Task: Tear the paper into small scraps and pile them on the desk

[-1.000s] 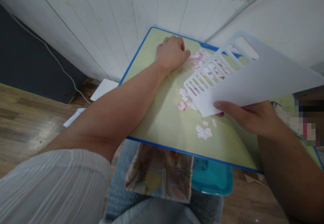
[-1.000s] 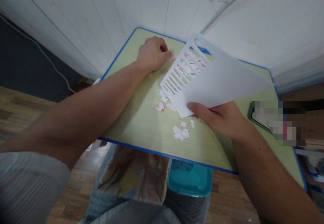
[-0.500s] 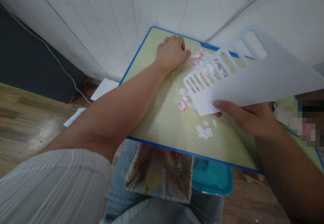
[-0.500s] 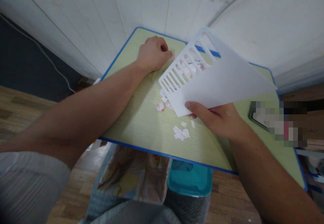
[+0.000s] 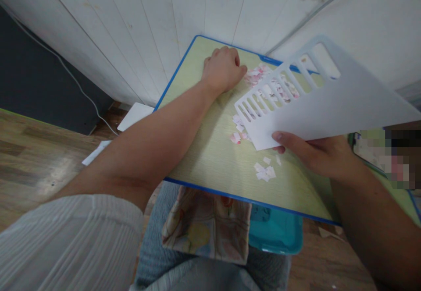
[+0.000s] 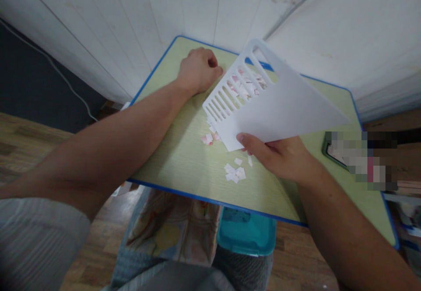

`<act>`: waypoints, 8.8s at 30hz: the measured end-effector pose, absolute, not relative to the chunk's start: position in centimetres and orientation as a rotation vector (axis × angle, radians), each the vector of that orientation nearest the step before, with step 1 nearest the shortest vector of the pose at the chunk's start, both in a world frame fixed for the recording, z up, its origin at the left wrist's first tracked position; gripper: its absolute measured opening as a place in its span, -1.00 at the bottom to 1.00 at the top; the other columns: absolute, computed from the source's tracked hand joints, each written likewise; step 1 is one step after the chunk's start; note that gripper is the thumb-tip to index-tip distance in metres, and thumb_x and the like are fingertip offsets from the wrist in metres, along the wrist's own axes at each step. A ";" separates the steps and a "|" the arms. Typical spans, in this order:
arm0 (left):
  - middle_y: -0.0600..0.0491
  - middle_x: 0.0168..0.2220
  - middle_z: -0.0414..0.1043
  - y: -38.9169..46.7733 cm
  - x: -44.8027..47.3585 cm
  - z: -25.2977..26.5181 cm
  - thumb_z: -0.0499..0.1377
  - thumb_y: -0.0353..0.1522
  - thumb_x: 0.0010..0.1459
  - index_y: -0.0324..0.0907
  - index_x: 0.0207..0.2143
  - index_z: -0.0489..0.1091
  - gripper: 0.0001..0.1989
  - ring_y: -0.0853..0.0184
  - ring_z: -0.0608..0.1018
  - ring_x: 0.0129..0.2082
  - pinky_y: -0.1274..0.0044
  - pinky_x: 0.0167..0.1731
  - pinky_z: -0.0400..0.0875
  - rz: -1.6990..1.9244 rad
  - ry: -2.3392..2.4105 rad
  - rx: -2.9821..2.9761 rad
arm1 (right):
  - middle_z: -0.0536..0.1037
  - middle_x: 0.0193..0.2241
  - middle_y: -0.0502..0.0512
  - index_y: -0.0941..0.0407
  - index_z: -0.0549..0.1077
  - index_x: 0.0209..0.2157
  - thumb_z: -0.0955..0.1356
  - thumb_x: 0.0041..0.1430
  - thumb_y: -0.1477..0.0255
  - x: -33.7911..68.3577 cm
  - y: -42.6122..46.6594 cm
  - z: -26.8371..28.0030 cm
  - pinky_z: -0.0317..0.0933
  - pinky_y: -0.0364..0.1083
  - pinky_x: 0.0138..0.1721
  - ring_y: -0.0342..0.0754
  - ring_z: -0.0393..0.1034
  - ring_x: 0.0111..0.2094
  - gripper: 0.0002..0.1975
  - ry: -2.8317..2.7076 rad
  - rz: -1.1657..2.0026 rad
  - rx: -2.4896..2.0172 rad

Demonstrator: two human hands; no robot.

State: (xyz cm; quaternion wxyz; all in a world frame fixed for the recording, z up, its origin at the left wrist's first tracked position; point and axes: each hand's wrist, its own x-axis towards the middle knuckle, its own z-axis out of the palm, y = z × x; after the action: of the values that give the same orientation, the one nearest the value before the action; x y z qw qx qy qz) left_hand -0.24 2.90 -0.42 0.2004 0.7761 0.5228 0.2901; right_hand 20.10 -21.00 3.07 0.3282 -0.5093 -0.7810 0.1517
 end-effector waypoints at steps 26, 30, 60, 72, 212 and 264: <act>0.15 0.10 0.80 2.6 -0.3 -0.2 0.28 -0.05 0.33 0.27 -0.14 0.66 -0.84 0.02 0.46 0.45 0.11 0.49 0.29 0.766 1.456 2.150 | 0.61 -0.57 -0.03 -0.04 0.56 -0.55 0.59 0.44 0.29 19.0 -20.9 3.5 0.47 0.00 -0.42 -0.01 0.53 -0.53 -0.56 -1.732 0.574 -1.394; 0.04 0.18 0.74 2.4 0.0 -0.2 0.34 -0.24 0.38 0.13 -0.21 0.63 -0.94 -0.03 0.57 0.40 0.12 0.43 0.47 0.797 1.510 2.184 | 0.61 -0.58 -0.01 -0.05 0.55 -0.54 0.59 0.44 0.31 19.2 -20.7 3.5 0.40 0.02 -0.49 0.02 0.49 -0.56 -0.58 -1.598 0.580 -1.400; 0.04 0.21 0.74 2.6 0.0 -0.5 0.36 -0.24 0.40 0.11 -0.16 0.65 -0.97 -0.05 0.61 0.39 0.10 0.46 0.53 0.818 1.511 2.223 | 0.59 -0.61 -0.01 -0.06 0.53 -0.60 0.60 0.34 0.24 19.4 -20.5 3.5 0.43 0.01 -0.52 0.02 0.48 -0.58 -0.56 -1.676 0.680 -1.490; -0.07 0.22 0.71 2.5 -0.1 -0.2 0.34 -0.27 0.39 0.02 -0.23 0.59 -0.94 -0.15 0.60 0.40 0.02 0.47 0.50 0.829 1.485 2.215 | 0.58 -0.60 -0.01 -0.07 0.48 -0.60 0.55 0.47 0.14 19.4 -20.4 3.3 0.51 0.00 -0.45 0.02 0.52 -0.54 -0.47 -1.816 0.533 -1.542; -0.11 0.24 0.72 2.4 -0.1 -0.1 0.30 -0.32 0.39 0.00 -0.18 0.62 -0.93 -0.14 0.61 0.40 0.02 0.42 0.51 0.799 1.489 2.250 | 0.73 -0.47 0.08 -0.09 0.67 -0.49 0.60 0.41 0.01 21.5 -20.6 4.2 0.55 0.12 -0.37 0.15 0.63 -0.46 -0.57 -1.933 0.713 -1.505; -0.03 0.22 0.72 2.3 0.1 -0.2 0.33 -0.31 0.40 0.04 -0.20 0.61 -0.94 -0.07 0.62 0.38 0.10 0.42 0.53 0.809 1.529 2.233 | 0.63 -0.57 0.07 -0.02 0.54 -0.62 0.56 0.36 0.25 21.7 -19.5 3.6 0.43 0.00 -0.47 0.06 0.53 -0.53 -0.55 -1.779 0.544 -1.593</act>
State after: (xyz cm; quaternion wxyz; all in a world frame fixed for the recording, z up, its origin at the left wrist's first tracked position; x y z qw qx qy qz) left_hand 0.10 2.34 -0.20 0.1579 0.7806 0.5345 0.2830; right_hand 21.66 -19.52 3.63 0.3393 -0.6120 -0.6831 0.2090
